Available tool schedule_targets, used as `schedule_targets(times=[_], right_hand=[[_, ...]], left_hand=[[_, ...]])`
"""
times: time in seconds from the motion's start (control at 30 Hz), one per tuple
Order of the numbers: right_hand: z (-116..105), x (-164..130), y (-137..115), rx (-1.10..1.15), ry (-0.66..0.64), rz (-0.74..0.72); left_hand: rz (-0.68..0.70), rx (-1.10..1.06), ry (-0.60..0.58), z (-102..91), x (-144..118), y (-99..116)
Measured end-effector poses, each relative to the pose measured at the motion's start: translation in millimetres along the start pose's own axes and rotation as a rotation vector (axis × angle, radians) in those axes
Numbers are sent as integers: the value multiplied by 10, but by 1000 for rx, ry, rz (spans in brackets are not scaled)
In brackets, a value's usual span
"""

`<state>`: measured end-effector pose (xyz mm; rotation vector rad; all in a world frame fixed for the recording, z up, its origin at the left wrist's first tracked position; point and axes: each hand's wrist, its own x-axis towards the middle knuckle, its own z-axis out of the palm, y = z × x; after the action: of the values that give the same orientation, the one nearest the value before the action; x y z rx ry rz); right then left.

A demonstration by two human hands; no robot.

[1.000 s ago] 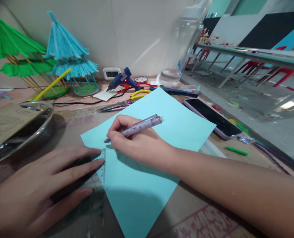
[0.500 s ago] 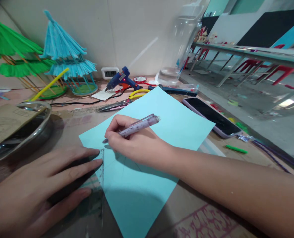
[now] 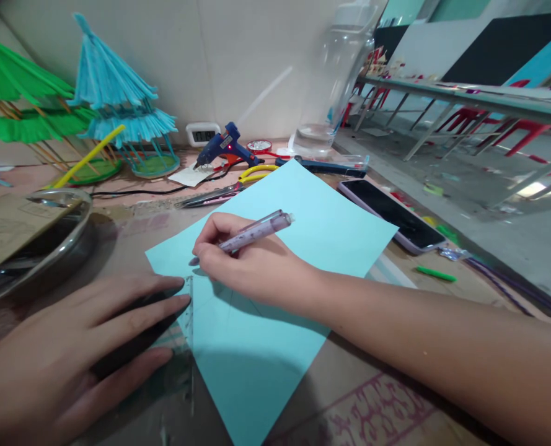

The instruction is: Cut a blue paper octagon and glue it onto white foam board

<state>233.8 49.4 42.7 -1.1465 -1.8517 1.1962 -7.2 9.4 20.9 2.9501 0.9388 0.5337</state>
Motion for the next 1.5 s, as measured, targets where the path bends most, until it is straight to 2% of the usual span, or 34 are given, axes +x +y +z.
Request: schedule_targets(times=[0.6, 1.3, 1.5], right_hand=[[6, 5, 24, -27, 11, -21], [13, 4, -6, -16, 3, 4], [19, -18, 6, -38, 29, -27]], left_hand=[[15, -7, 28, 9, 59, 37], [33, 20, 21, -6, 36, 43], [33, 23, 32, 3, 14, 29]])
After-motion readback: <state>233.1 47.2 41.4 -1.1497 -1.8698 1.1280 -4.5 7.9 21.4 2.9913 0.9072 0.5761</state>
